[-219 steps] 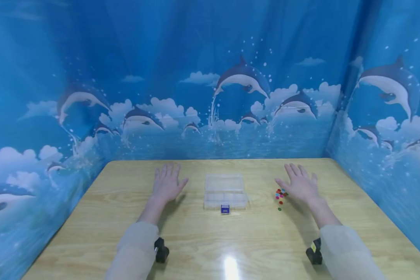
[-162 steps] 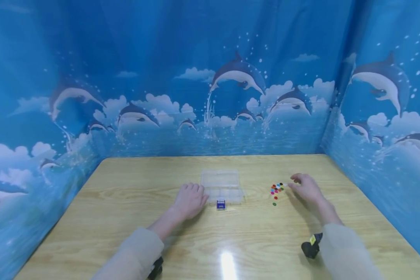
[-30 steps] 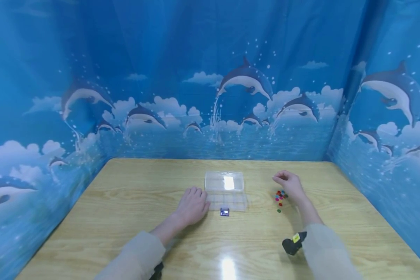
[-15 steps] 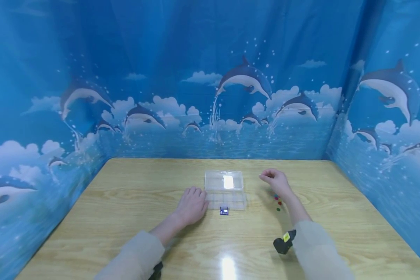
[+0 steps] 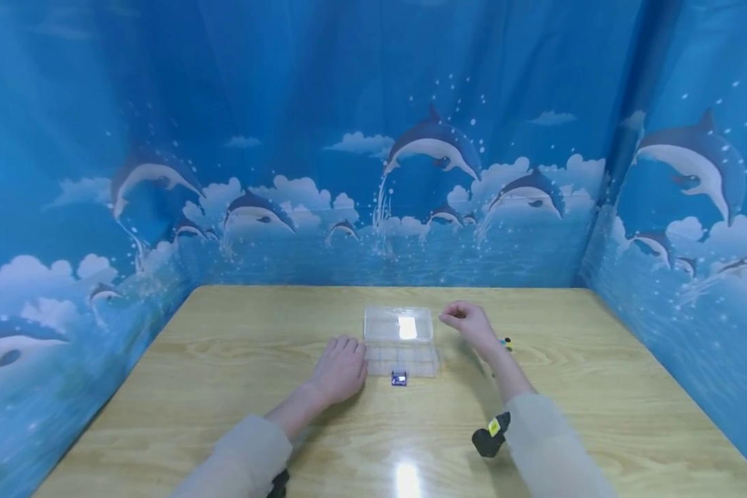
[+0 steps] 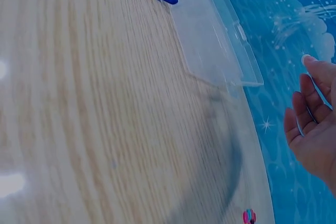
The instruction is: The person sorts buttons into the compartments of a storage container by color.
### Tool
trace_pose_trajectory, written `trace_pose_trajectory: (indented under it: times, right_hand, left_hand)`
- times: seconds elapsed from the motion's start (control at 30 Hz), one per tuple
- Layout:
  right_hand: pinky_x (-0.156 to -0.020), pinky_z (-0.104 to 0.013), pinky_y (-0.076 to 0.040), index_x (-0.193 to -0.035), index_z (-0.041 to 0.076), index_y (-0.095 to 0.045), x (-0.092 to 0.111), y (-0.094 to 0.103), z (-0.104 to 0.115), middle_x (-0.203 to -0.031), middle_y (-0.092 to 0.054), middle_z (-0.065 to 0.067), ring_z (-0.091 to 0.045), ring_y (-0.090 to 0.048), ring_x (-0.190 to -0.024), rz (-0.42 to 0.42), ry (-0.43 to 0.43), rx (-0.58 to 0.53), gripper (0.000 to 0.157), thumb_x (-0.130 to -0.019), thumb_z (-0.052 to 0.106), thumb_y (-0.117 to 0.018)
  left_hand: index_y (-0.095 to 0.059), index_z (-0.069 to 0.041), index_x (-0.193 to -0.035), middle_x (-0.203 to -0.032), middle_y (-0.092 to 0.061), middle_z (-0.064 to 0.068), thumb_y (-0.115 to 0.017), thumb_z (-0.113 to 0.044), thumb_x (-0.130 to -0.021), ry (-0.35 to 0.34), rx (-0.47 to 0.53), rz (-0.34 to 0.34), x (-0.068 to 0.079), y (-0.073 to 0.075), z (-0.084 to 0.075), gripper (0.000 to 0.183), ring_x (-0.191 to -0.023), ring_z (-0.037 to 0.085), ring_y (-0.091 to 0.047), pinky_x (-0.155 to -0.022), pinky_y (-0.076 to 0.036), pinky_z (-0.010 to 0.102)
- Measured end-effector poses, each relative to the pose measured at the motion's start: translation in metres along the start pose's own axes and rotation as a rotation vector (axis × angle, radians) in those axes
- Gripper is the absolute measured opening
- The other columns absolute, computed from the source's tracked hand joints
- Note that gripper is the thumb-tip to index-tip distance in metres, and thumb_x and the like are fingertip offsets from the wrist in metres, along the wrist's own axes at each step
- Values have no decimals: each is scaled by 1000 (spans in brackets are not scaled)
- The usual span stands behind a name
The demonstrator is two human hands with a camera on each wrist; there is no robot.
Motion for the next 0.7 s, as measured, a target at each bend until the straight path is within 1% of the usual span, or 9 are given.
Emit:
trace_pose_trajectory:
  times: [0.23,0.47,0.57,0.7]
  right_hand:
    - [-85,-46,-43,-95,-1,-61,-4,-18,9,-94,-60,-10,-24,-53,-91,8,9,-15,14,-88,10,-61]
    - [-84,-46,-45,-94,0,-62,-6,-38,16,-92,-61,-8,-21,-54,-88,48,18,-19,13,-87,11,-63]
    - [-82,-43,-46,-93,1,-63,-6,-46,17,-91,-61,-7,-20,-54,-87,54,17,-12,12,-86,10,-64]
    - [-79,-36,-46,-90,1,-63,-2,-55,21,-90,-61,-6,-20,-54,-87,56,36,3,9,-86,9,-65]
  left_hand:
    - [-55,-4,-102,-86,-48,4,-48,-26,-93,-7,-9,-8,0,-1,0,25,-81,18,-42,-77,-40,33]
    - [-55,-3,-103,-86,-49,5,-49,-25,-93,-20,-17,-19,0,1,1,25,-82,18,-43,-78,-41,34]
    - [-55,-4,-104,-87,-50,5,-49,-25,-94,-25,-13,-17,1,0,1,25,-82,18,-44,-78,-41,34]
    - [-56,-4,-105,-88,-50,5,-48,-25,-94,-17,3,-6,2,-2,1,25,-84,19,-44,-80,-41,35]
Point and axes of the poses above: each hand's wrist, its own x-axis away from the middle knuckle, its own y-axis out of the back of the hand, z = x × y, the point moved 6 cm from there along -x, towards the middle knuckle
